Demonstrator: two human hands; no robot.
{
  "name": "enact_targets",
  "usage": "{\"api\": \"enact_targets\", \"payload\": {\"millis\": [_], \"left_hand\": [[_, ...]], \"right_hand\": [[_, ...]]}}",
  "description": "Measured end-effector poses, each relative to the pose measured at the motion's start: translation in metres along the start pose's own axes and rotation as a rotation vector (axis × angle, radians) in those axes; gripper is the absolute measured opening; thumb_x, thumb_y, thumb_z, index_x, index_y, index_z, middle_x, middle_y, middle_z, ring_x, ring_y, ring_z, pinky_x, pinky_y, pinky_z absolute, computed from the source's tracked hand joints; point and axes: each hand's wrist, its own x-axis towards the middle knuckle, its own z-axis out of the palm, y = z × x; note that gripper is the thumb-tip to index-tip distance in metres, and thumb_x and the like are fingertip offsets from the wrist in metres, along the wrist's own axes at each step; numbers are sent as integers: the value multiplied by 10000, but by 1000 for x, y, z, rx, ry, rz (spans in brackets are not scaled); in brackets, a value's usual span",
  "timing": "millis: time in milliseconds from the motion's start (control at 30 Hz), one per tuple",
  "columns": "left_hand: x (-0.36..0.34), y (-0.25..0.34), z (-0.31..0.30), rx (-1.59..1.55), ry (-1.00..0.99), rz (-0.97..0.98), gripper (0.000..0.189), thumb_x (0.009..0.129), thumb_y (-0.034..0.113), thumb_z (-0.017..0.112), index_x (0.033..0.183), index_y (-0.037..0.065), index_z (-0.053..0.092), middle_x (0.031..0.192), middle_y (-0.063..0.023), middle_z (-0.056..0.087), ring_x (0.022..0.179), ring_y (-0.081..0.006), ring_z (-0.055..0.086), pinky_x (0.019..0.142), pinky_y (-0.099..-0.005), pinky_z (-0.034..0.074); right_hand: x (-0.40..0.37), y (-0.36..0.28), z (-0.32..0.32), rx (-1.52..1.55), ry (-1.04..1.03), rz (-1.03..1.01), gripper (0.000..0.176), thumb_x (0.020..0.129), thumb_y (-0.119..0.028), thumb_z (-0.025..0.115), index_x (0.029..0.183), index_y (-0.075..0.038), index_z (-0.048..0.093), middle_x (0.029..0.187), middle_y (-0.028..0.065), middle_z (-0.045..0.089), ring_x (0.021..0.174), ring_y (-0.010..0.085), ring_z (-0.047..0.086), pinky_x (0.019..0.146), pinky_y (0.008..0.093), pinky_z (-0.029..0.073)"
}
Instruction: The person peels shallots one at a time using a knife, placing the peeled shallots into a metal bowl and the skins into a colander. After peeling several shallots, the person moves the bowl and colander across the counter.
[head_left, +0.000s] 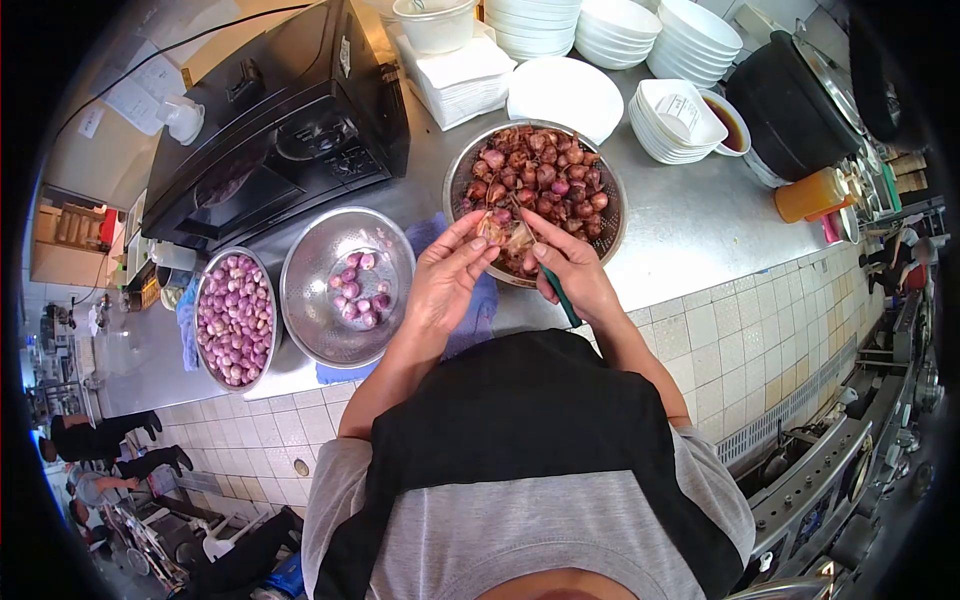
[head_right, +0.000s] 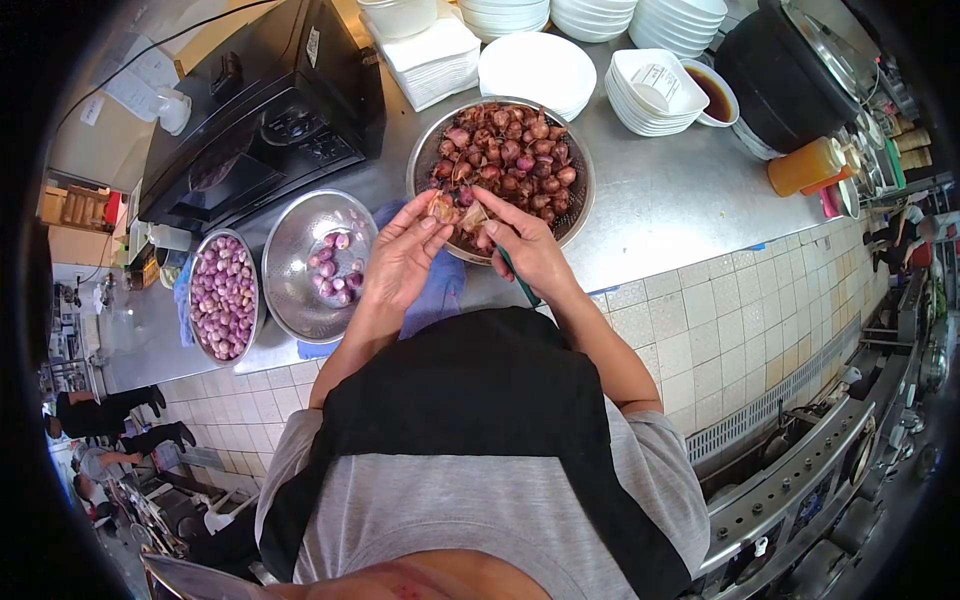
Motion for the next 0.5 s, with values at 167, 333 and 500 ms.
{"api": "enact_targets", "payload": {"millis": [167,333,500], "left_hand": [[6,-10,0,109,6,123,321,859,-20,571,1176,-1,520,1083,-85,596,969,-159,599,869,-279,497],[3,-8,6,185,-19,165,329,852,-41,565,1173,10,519,1094,-85,588,971,-151,595,876,-279,491],[3,-7,3,61,-37,86,328,860,-37,549,1183,3,512,1087,-87,593,966,-159,605,869,-279,516]], "right_hand": [[-5,-5,9,6,-28,-11,477,922,-165,527,1372,-84,394,796,44,564,489,84,453,411,207,352],[-7,-10,9,161,-127,63,522,908,-178,548,1389,-94,364,796,54,572,475,88,451,407,208,335],[-6,-8,3,376,-208,155,498,909,-162,541,1381,-121,385,793,50,565,466,94,447,400,211,335]]}}
